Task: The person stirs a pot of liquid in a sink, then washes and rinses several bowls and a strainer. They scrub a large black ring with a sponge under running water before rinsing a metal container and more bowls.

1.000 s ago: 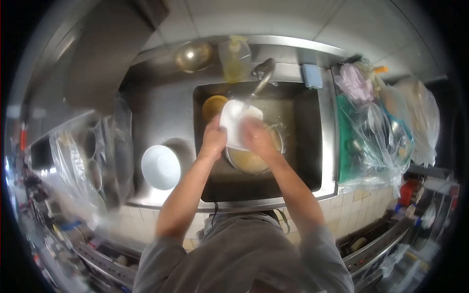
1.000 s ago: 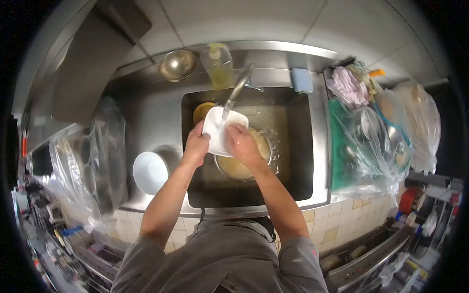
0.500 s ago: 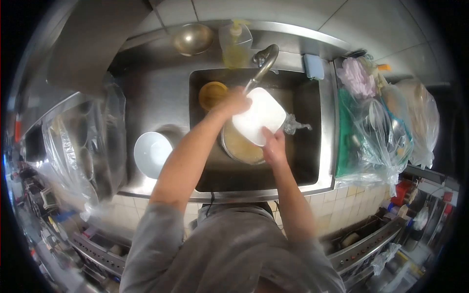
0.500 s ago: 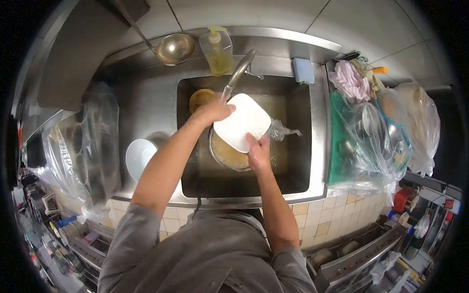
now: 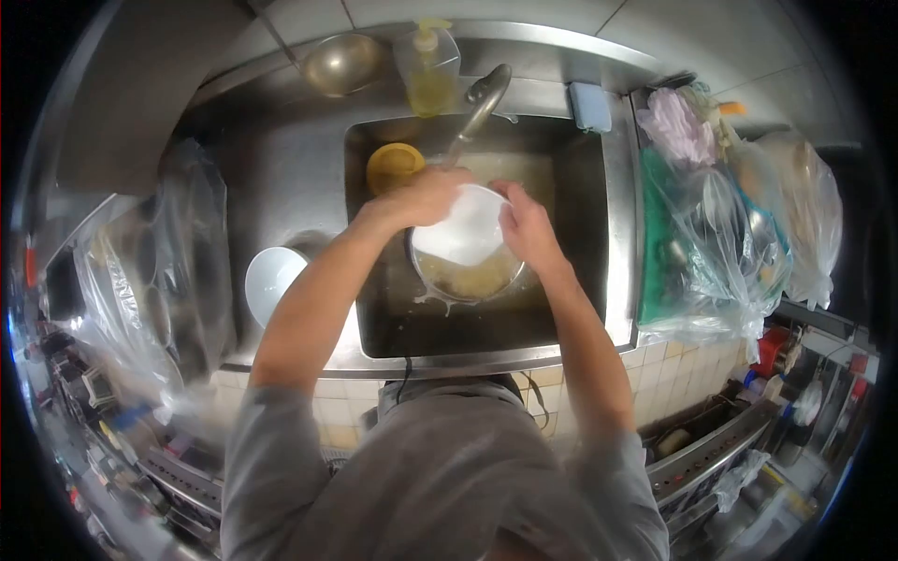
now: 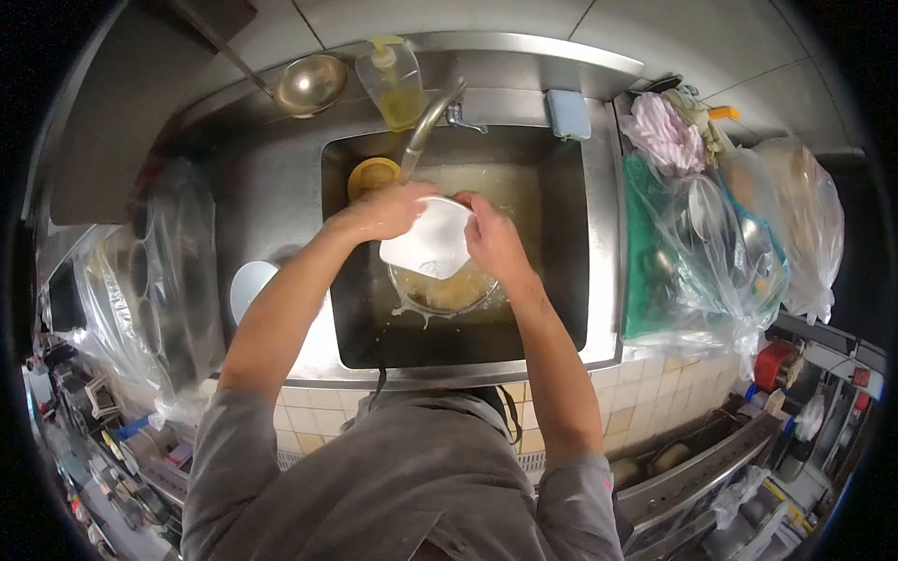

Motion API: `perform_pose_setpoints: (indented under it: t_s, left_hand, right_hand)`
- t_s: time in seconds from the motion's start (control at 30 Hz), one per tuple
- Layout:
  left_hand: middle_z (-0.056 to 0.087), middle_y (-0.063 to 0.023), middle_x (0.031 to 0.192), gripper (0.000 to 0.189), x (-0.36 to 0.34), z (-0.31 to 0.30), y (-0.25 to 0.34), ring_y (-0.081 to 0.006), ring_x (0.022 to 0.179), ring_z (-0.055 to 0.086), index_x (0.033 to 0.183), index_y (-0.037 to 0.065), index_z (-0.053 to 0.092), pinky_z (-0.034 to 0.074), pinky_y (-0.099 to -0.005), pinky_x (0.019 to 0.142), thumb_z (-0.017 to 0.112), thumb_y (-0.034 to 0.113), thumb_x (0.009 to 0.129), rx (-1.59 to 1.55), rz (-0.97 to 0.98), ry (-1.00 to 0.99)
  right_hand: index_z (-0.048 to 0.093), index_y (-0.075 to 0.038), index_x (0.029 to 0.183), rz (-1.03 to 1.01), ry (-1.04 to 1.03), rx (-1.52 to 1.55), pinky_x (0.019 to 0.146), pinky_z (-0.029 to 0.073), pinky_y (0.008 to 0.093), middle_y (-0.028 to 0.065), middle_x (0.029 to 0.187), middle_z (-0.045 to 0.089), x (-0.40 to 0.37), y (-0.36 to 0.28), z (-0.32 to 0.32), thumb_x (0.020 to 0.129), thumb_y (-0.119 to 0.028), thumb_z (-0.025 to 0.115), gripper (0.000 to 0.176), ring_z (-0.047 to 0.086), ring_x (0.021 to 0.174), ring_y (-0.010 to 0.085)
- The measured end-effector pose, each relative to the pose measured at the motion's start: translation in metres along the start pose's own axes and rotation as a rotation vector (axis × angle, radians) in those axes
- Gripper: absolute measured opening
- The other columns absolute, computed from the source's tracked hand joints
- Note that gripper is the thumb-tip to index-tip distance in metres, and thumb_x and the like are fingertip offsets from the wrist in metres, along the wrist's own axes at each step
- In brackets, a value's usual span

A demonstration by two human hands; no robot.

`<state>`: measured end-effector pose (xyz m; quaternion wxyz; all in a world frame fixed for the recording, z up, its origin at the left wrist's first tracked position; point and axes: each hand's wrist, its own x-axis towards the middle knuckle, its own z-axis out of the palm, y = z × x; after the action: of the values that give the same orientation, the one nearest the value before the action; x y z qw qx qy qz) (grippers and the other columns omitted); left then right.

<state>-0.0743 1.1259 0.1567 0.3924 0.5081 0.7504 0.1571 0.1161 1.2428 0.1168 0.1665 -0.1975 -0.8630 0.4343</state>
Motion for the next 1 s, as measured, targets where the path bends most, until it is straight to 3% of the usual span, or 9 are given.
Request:
perform_pose_setpoints:
  t_s: [0.13,0.3,0.47,0.57,0.63,0.73,0.83,0.97,1.0]
  left_hand:
    - [0.061,-0.0218,0.133,0.051,-0.033,0.001,-0.025,-0.0356,0.122,0.059,0.143,0.012,0.051,0.044,-0.0400,0.105,0.046,0.003,0.093,-0.308,-0.141,0.218]
    - [0.063,-0.0224,0.129,0.043,-0.049,0.007,-0.026,-0.0366,0.119,0.061,0.139,0.009,0.054,0.045,-0.0399,0.102,0.046,0.007,0.097,-0.382,-0.242,0.406]
    - [0.066,-0.0240,0.121,0.034,-0.032,0.020,-0.039,-0.0381,0.113,0.063,0.130,0.001,0.059,0.047,-0.0420,0.097,0.049,0.013,0.099,-0.446,-0.279,0.460]
    - [0.068,-0.0267,0.115,0.035,-0.017,0.032,-0.030,-0.0400,0.109,0.065,0.124,-0.003,0.061,0.049,-0.0428,0.094,0.055,0.013,0.094,-0.458,-0.226,0.356]
    - [0.067,-0.0287,0.116,0.036,-0.019,0.029,-0.011,-0.0409,0.112,0.064,0.123,-0.004,0.063,0.050,-0.0431,0.094,0.056,0.011,0.091,-0.342,-0.193,0.236]
    - [0.066,-0.0244,0.121,0.041,-0.039,0.037,0.010,-0.0423,0.113,0.062,0.129,0.005,0.061,0.051,-0.0467,0.094,0.051,0.002,0.090,-0.291,-0.098,0.240]
    - [0.066,-0.0190,0.123,0.049,-0.066,0.050,0.019,-0.0416,0.112,0.062,0.134,0.013,0.058,0.053,-0.0481,0.092,0.050,-0.003,0.089,-0.245,0.035,0.320]
    - [0.064,-0.0139,0.129,0.055,-0.109,0.058,0.025,-0.0380,0.109,0.064,0.136,0.019,0.056,0.058,-0.0457,0.087,0.050,-0.006,0.088,-0.127,0.159,0.461]
    - [0.062,-0.0122,0.130,0.056,-0.119,0.058,0.029,-0.0355,0.109,0.065,0.135,0.019,0.057,0.059,-0.0434,0.088,0.052,-0.008,0.086,-0.074,0.123,0.443]
  right_hand:
    - [0.056,-0.007,0.126,0.133,0.038,0.064,0.086,0.054,0.0476,0.0219,0.114,0.067,0.014,0.011,0.012,0.089,0.001,0.052,0.037,0.064,0.101,0.0444]
    - [0.059,-0.006,0.122,-0.066,-0.033,-0.022,0.094,0.051,0.0449,0.0179,0.132,0.056,0.040,-0.031,0.031,0.086,0.001,0.056,0.037,0.060,0.112,0.0395]
    - [0.065,-0.002,0.111,-0.260,-0.035,0.037,0.092,0.051,0.0457,0.0173,0.113,0.067,0.071,-0.060,0.055,0.088,0.000,0.058,0.025,0.062,0.108,0.0403]
    - [0.068,-0.001,0.105,-0.129,0.002,0.229,0.087,0.054,0.0412,0.0160,0.100,0.070,0.077,-0.061,0.067,0.093,-0.006,0.061,0.015,0.067,0.097,0.0340]
    - [0.068,0.000,0.105,0.107,0.052,0.383,0.076,0.055,0.0340,0.0125,0.092,0.070,0.066,-0.055,0.058,0.098,-0.014,0.061,0.017,0.068,0.081,0.0212]
    - [0.067,0.000,0.108,0.281,0.102,0.370,0.068,0.053,0.0279,0.0072,0.083,0.068,0.037,-0.038,0.028,0.101,-0.018,0.060,0.020,0.064,0.072,0.0112]
    - [0.066,0.000,0.109,0.508,0.208,0.446,0.065,0.053,0.0264,0.0046,0.078,0.066,-0.005,-0.001,0.001,0.101,-0.017,0.060,0.019,0.062,0.067,0.0096]
    - [0.064,0.001,0.109,0.549,0.148,0.366,0.066,0.054,0.0292,0.0066,0.078,0.067,-0.053,0.045,0.008,0.100,-0.015,0.060,0.018,0.065,0.067,0.0125]
    - [0.063,0.002,0.108,0.459,0.120,0.236,0.067,0.055,0.0308,0.0086,0.079,0.067,-0.060,0.043,0.014,0.100,-0.015,0.061,0.019,0.066,0.070,0.0144]
